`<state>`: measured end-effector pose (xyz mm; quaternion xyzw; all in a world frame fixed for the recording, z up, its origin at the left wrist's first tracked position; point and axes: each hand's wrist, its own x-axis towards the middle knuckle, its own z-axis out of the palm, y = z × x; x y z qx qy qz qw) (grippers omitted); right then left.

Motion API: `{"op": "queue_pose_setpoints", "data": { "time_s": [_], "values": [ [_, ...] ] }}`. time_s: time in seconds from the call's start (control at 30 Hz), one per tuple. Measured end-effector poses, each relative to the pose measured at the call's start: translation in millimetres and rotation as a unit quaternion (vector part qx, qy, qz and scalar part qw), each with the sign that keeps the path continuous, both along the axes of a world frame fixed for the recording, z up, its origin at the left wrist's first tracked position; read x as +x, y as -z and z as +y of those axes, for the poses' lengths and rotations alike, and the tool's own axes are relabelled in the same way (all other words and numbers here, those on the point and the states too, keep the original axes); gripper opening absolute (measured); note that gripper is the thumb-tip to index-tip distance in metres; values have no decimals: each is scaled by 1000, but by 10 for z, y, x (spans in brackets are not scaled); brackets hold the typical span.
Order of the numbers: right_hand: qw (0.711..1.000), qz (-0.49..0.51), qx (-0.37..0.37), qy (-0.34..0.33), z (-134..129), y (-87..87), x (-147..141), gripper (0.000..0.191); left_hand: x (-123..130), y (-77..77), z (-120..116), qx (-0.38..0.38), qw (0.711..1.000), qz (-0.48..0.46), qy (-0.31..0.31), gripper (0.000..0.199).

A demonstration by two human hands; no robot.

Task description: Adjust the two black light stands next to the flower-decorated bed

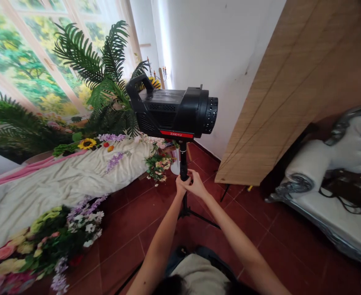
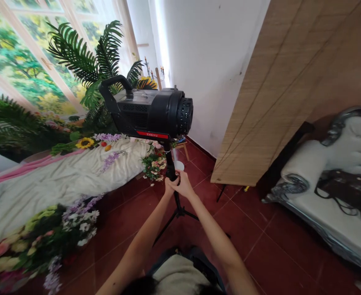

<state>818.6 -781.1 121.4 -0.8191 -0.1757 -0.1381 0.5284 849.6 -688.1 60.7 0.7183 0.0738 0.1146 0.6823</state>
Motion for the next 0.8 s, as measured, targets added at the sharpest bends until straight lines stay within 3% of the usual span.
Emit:
{"op": "queue_pose_setpoints", "data": {
  "time_s": [0.17,0.33,0.53,0.6,0.7,0.8],
  "values": [
    [997,38,69,18,-169,195,-219,55,13,24,-20,-2,1000,6,-26,33],
    [988,56,135,44,-129,187,-370,36,-43,-88,-18,2,999,-19,-26,33],
    [965,120,185,142,-128,292,-285,32,-98,-183,-9,-8,999,-24,-24,35],
    [952,172,207,145,-152,363,-224,34,-96,-181,-4,-9,1000,-14,-25,35],
    [948,195,208,145,-197,427,-176,33,-87,-161,1,-11,1000,-11,-22,35],
    [964,123,176,156,-229,403,-200,31,-82,-141,1,-19,999,-15,-24,36]
  ]
}}
